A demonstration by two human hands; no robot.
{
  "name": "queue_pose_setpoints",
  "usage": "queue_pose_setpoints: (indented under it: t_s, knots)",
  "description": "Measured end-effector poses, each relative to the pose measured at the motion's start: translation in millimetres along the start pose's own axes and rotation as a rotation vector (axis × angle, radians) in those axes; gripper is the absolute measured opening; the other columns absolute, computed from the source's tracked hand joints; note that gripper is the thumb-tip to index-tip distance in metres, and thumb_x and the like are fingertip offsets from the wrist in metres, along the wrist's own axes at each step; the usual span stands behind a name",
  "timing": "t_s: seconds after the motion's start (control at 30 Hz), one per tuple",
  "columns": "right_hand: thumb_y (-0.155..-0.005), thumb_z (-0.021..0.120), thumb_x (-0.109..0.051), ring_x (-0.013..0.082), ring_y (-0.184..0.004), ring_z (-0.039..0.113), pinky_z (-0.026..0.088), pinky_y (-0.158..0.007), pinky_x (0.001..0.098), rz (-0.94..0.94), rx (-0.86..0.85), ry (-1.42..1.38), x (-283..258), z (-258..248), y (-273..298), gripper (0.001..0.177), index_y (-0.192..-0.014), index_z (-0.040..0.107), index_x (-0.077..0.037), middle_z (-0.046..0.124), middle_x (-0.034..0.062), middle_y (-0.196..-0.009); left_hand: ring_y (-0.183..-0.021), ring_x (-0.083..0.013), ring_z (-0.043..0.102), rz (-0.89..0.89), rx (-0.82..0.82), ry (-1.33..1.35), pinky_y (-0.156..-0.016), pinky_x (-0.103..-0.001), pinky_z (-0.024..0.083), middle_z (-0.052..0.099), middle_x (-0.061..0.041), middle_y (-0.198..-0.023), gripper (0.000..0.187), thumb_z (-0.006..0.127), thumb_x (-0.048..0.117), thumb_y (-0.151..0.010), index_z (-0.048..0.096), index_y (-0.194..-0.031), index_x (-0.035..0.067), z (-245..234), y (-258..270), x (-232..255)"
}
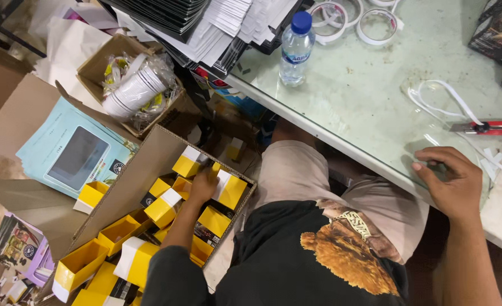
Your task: The person assembles small yellow and black boxes by inserting a black inner box into a yellow outer sleeve. They repeatedly pick up the boxes, align the parts, and slide them together before placing the finished units on a table.
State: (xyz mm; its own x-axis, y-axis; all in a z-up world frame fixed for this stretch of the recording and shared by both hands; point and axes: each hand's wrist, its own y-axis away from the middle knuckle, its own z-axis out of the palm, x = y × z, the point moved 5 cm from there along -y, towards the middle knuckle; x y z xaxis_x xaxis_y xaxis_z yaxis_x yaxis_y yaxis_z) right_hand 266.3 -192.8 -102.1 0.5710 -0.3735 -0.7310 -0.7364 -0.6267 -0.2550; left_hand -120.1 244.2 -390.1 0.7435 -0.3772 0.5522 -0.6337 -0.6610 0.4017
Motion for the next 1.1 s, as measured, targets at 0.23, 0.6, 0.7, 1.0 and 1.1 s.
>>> queue_pose_setpoints:
  t_s: [0.23,0.6,0.7,1.0,1.1]
  knots:
    - [-0.103,0.072,0.006,0.0207,-0.105,0.064,0.05,-0.099,0.0288,0.049,0.013,-0.06,1.9,0.0,0.6,0.008,-0.11,0.072,0.002,0.069,0.0151,-0.113,-0.113,-0.0486,0.064,-0.051,-0.119,-0.224,-0.092,-0.053,0.056,0.066,-0.031,-0.124,0.038,0.039,0.016,-0.103,0.066,-0.119,-0.006,59.1,-100.6,-87.2]
    - [-0.104,0.072,0.006,0.0216,-0.107,0.064,0.049,-0.099,0.0292,0.047,0.015,-0.067,5.1,-0.6,-0.3,0.009,-0.111,0.072,0.002,0.069,0.0157,-0.114,-0.125,-0.0402,0.062,-0.451,-0.173,-0.158,-0.098,-0.044,0.052,0.061,-0.021,-0.141,0.086,0.059,0.072,-0.087,0.059,-0.136,0.002,31.8,-64.3,-64.7]
    - [-0.105,0.073,0.006,0.0223,-0.108,0.064,0.049,-0.099,0.0303,0.034,0.015,-0.043,8.4,-0.7,0.9,0.007,-0.11,0.072,0.002,0.07,0.0155,-0.114,-0.108,-0.0373,0.065,-0.181,-0.188,-0.244,-0.09,-0.045,0.052,0.069,-0.02,-0.119,0.057,0.055,0.055,-0.091,0.071,-0.107,0.002,18.6,-59.8,-60.1]
    - [-0.108,0.074,0.012,0.0254,-0.112,0.064,0.051,-0.102,0.0319,0.01,0.016,-0.058,10.7,-0.3,5.9,0.011,-0.116,0.071,0.006,0.069,0.0191,-0.117,-0.083,-0.0244,0.06,-0.126,0.287,-0.041,-0.08,-0.041,0.053,0.062,-0.01,-0.091,0.018,0.058,0.026,-0.104,0.06,-0.103,0.009,-134.3,39.3,41.0]
    - [-0.109,0.074,0.011,0.0248,-0.112,0.064,0.051,-0.101,0.0312,0.026,0.023,-0.064,9.7,0.3,6.7,0.01,-0.116,0.071,0.005,0.068,0.0188,-0.118,-0.071,-0.0175,0.065,-0.003,-0.193,-0.08,-0.071,-0.034,0.058,0.066,-0.006,-0.079,0.024,0.053,0.024,-0.102,0.067,-0.089,0.011,-79.2,61.6,20.2]
